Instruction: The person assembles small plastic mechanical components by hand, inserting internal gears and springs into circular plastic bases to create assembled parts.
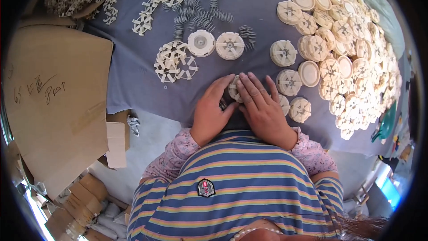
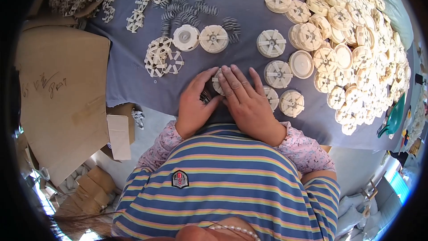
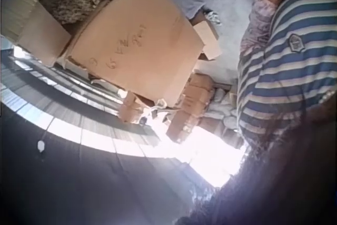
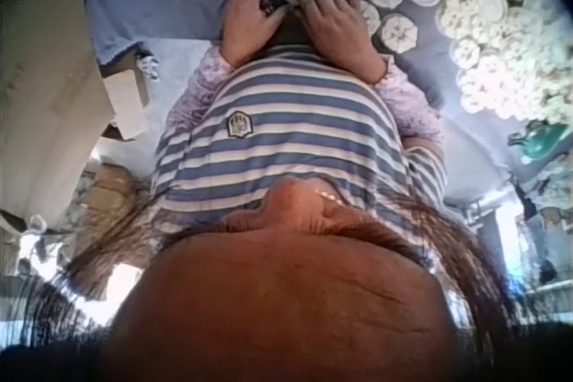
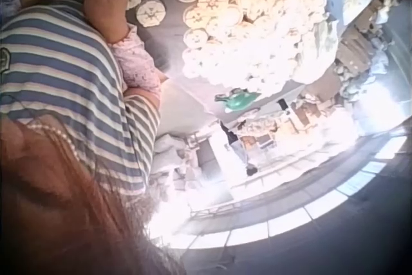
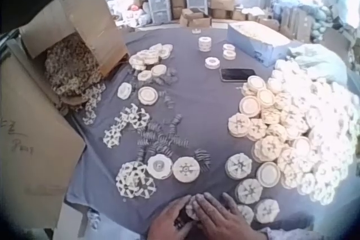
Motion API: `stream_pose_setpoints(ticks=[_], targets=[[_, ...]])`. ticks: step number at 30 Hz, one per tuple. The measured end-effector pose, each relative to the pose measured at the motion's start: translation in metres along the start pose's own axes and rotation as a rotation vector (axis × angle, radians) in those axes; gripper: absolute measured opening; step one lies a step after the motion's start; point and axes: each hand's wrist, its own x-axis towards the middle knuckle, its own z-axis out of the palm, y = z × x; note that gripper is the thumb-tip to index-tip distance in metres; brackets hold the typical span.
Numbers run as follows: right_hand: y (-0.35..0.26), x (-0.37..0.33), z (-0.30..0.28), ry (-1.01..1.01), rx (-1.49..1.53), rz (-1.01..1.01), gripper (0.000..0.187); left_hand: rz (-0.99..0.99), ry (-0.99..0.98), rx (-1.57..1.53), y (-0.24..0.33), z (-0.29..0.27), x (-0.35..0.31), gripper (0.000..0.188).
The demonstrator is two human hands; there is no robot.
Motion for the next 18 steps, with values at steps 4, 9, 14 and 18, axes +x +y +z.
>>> stream_pose_setpoints(ticks=[4,9,14,18], targets=[[-0.007,-0.001,0.000,-0.055,-0.123,-0.013,0.068,-0.032,0.012,-0.034,0.002,0.001,0.000,0.070],[-0.006,0.000,-0.005,-0.078,-0.185,-0.058,0.068,0.120,-0.033,0.031,0.000,-0.003,0.006,0.071],[0.018,0.002,-0.013,-0.010,0.271,-0.023,0.079,0.036,-0.125,-0.174,-0.008,-0.016,0.016,0.066],[0.017,0.009,-0.027,0.021,0.208,0.113,0.088,0.252,-0.063,0.009,-0.016,-0.007,0.014,0.060]])
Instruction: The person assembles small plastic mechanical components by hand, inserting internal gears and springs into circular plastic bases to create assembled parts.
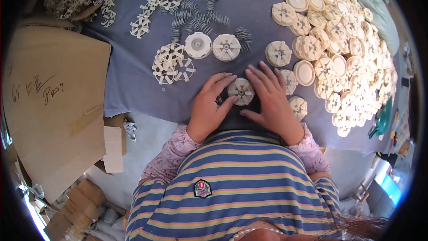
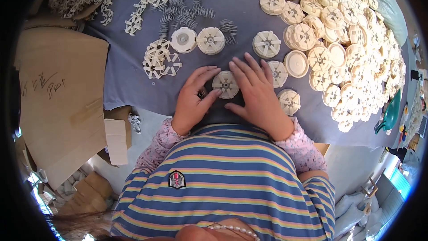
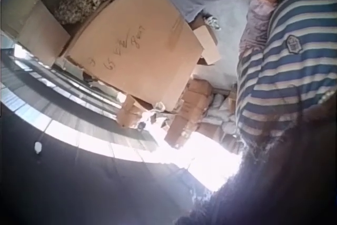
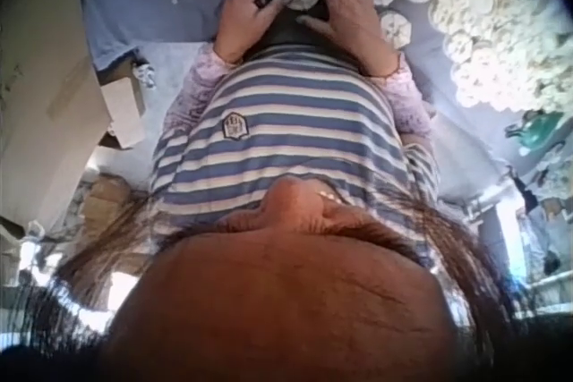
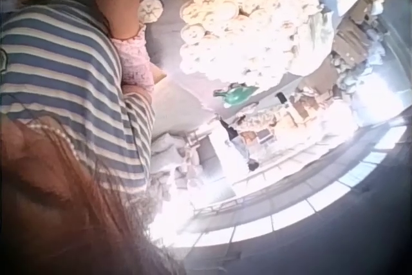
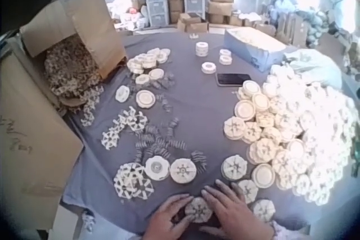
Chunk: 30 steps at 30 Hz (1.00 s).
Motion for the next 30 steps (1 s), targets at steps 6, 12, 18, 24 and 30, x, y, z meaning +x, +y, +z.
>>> stream_pose_setpoints(ticks=[6,12,18,24,30], targets=[[0.004,0.006,-0.004,-0.005,-0.007,-0.039,0.079,-0.536,-0.134,-0.599,0.017,-0.014,-0.002,0.064],[-0.009,0.004,-0.021,0.057,0.184,-0.136,0.080,-0.602,-0.197,-0.838,0.053,-0.027,0.011,0.058],[-0.015,0.000,-0.018,0.114,0.262,-0.222,0.080,-0.571,-0.194,-0.784,0.046,-0.021,0.006,0.048],[-0.012,-0.005,-0.021,0.054,0.423,-0.092,0.084,-0.816,-0.245,-0.997,0.058,-0.028,0.009,0.046],[-0.010,-0.008,-0.020,0.085,0.481,-0.104,0.082,-0.760,-0.213,-1.152,0.065,-0.027,0.007,0.048]])
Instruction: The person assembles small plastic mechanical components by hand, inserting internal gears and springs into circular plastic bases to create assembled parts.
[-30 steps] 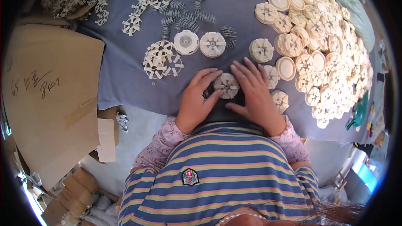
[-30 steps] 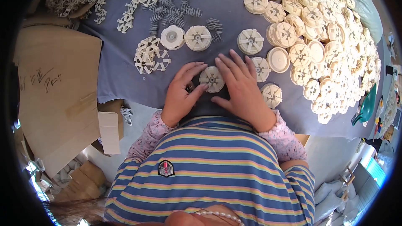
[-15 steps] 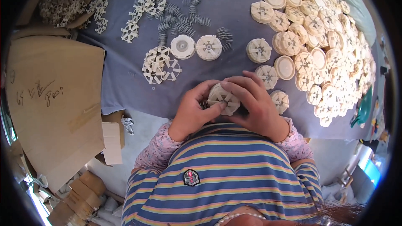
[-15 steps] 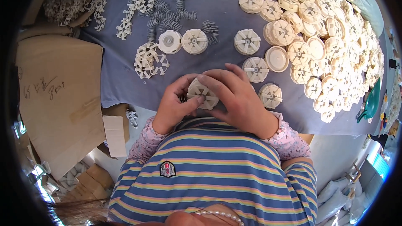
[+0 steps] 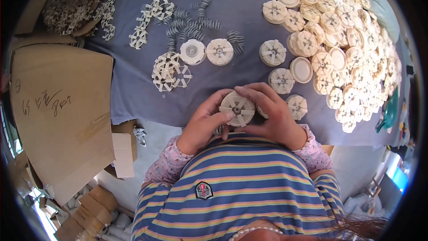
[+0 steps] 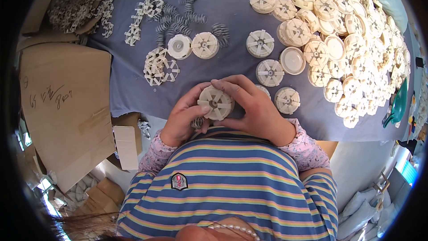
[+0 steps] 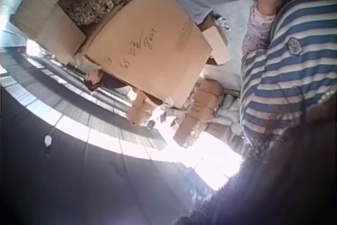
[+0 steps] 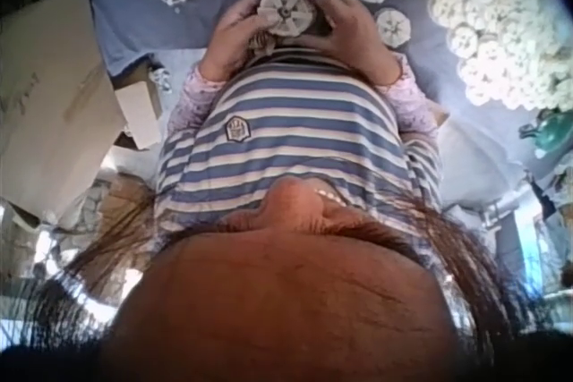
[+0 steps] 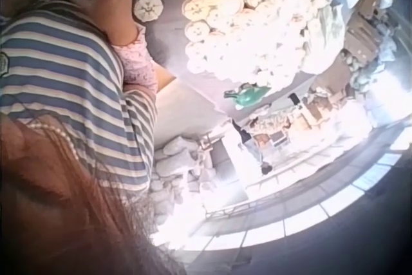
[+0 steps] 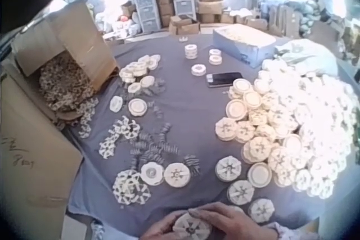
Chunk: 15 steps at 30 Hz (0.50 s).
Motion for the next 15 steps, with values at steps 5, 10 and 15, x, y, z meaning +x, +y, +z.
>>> stream_pose_setpoints(ticks=[5,10,15], targets=[[-0.005,0.000,0.002,-0.008,-0.033,-0.041,0.085,0.033,0.026,0.149,-0.003,0.000,0.000,0.047],[-0.011,0.000,0.002,0.002,-0.142,-0.115,0.084,0.035,-0.034,0.188,-0.008,-0.010,0.004,0.045],[-0.005,0.001,0.000,0.004,-0.047,-0.065,0.084,0.007,-0.006,0.139,0.002,0.000,0.000,0.044]])
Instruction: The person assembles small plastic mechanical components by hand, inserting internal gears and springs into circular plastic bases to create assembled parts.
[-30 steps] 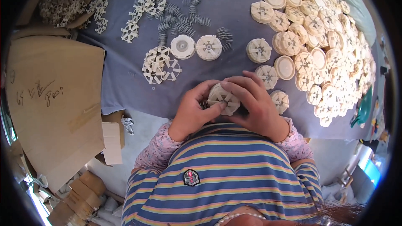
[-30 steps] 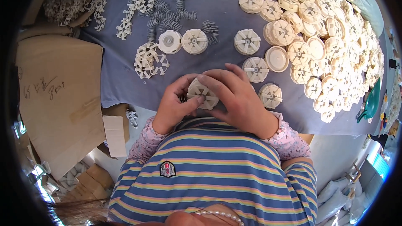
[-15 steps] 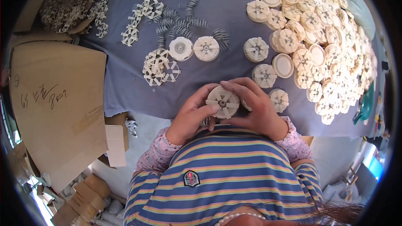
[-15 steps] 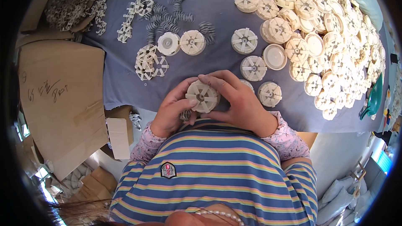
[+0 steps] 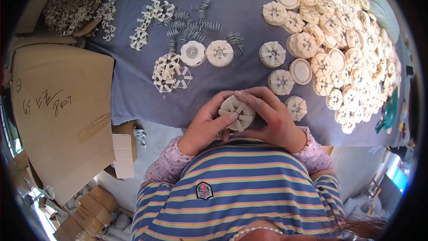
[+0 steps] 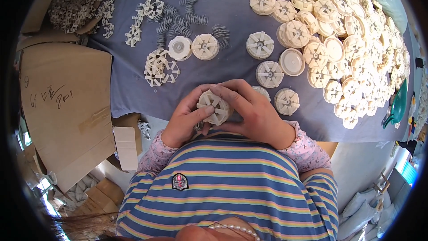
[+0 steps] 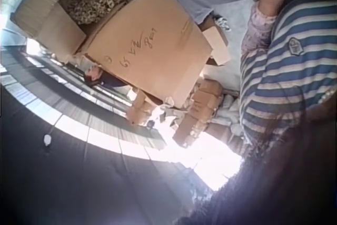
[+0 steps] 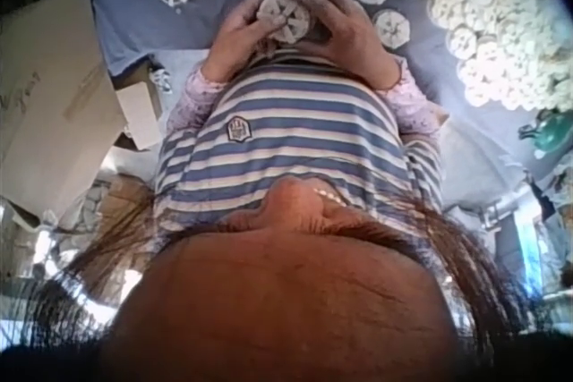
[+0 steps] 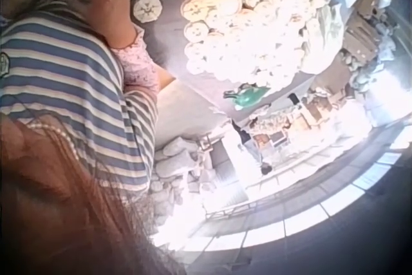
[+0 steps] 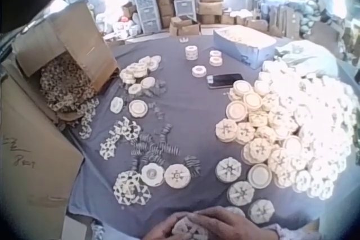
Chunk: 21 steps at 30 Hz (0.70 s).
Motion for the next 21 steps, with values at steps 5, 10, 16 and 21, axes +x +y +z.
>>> stream_pose_setpoints(ticks=[5,10,16,21], targets=[[0.002,-0.002,0.001,-0.017,-0.033,0.034,0.081,-0.048,-0.022,-0.119,-0.001,0.000,0.002,0.047],[0.012,0.009,-0.014,-0.055,-0.348,-0.066,0.082,-0.065,-0.008,0.249,-0.013,-0.012,0.024,0.048],[0.053,0.034,-0.132,0.477,-0.553,0.183,0.073,0.665,0.637,1.249,0.029,-0.051,0.043,0.056],[0.066,0.062,-0.147,0.483,-0.934,0.059,0.056,0.498,0.756,1.464,0.029,-0.071,0.058,0.066]])
